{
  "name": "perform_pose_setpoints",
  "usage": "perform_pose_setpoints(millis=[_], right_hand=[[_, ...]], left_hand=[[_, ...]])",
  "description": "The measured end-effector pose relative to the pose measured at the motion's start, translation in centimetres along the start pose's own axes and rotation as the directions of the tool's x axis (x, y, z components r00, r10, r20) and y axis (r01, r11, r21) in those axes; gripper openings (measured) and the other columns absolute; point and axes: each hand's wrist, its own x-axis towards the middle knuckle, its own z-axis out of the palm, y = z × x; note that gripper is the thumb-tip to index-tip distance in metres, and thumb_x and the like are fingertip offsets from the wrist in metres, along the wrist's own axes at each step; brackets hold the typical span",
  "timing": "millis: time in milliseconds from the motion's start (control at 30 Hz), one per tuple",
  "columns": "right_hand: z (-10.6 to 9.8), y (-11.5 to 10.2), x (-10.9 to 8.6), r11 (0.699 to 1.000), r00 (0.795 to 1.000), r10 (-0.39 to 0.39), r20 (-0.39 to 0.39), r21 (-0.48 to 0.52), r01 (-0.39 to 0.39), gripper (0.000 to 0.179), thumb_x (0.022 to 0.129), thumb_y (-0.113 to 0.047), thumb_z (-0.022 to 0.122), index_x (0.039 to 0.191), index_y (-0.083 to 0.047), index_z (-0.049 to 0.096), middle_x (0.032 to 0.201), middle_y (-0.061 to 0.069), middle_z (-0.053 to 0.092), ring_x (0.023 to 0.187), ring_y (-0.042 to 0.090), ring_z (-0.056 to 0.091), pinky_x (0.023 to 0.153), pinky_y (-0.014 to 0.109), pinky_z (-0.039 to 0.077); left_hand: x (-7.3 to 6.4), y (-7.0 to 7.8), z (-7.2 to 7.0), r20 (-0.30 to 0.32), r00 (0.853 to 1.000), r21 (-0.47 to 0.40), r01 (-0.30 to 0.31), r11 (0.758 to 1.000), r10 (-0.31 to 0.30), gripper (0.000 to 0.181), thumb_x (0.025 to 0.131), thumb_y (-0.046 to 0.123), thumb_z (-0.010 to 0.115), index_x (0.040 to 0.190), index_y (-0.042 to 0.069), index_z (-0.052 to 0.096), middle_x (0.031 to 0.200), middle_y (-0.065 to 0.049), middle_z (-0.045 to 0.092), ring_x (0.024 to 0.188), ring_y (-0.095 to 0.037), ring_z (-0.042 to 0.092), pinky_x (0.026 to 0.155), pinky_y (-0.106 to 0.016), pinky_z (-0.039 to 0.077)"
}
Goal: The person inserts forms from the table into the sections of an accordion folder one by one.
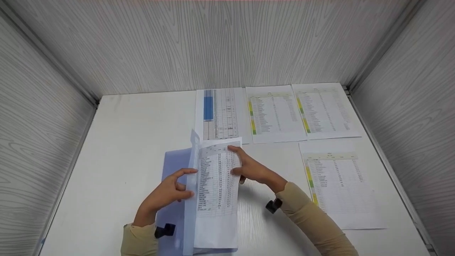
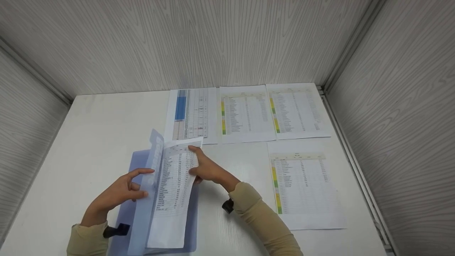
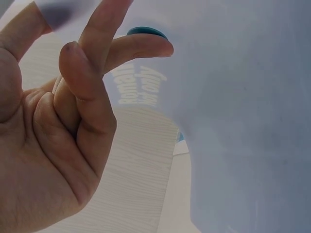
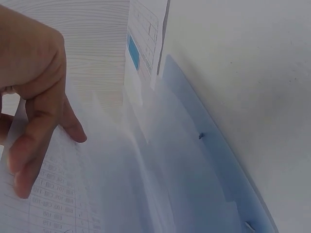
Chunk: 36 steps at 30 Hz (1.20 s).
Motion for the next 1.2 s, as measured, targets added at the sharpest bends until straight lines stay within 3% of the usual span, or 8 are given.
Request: perform_pose_setpoints(millis=[400,700,967,1200], right_hand=[[-1.3,-0.2,-1.3,0.999,0.999,-0.008,0.04,0.042,0.006,0.081,0.09,0.002,0.052,0.154,-0.023,0.01,0.127,0.016,0.057,0.079,0.017,0.064,0.051,0.025,0.043],[-0.9,-0.3,-0.8,0.999,0.999,0.023,0.032,0.042,-0.025,0.081,0.089,0.003,0.053,0.154,-0.022,0.011,0.127,0.015,0.056,0.078,0.015,0.063,0.052,0.025,0.044],[-0.5,-0.6,-0.6,0.999,1.0,-0.006,-0.02,0.035,0.007,0.078,0.088,0.003,0.052,0.152,-0.019,0.015,0.124,0.018,0.058,0.076,0.015,0.062,0.049,0.023,0.043],[-0.2,-0.6,-0.3,0.994,0.992,0.0,-0.13,0.107,0.014,0.075,0.089,0.002,0.052,0.153,-0.018,0.019,0.125,0.02,0.06,0.082,0.017,0.066,0.05,0.024,0.044]], left_hand=[[0.0,0.1,-0.2,0.0,1.0,0.017,-0.015,1.0,0.015,0.071,0.085,0.008,0.069,0.145,0.0,0.032,0.108,-0.033,0.065,0.074,-0.014,0.063,0.055,-0.022,0.039],[-0.5,0.0,-0.6,0.018,0.999,-0.019,-0.043,0.999,0.044,0.071,0.085,0.006,0.068,0.146,0.003,0.032,0.109,-0.033,0.065,0.075,-0.015,0.065,0.055,-0.021,0.04],[-0.6,0.5,-0.9,0.019,0.999,0.021,-0.049,0.999,0.049,0.07,0.085,0.005,0.067,0.146,0.001,0.032,0.112,-0.033,0.064,0.077,-0.016,0.066,0.055,-0.022,0.039],[-0.4,0.8,-0.8,-0.001,1.0,0.065,-0.028,0.997,0.028,0.07,0.085,0.008,0.069,0.145,0.003,0.034,0.11,-0.029,0.067,0.077,-0.017,0.066,0.056,-0.023,0.04]])
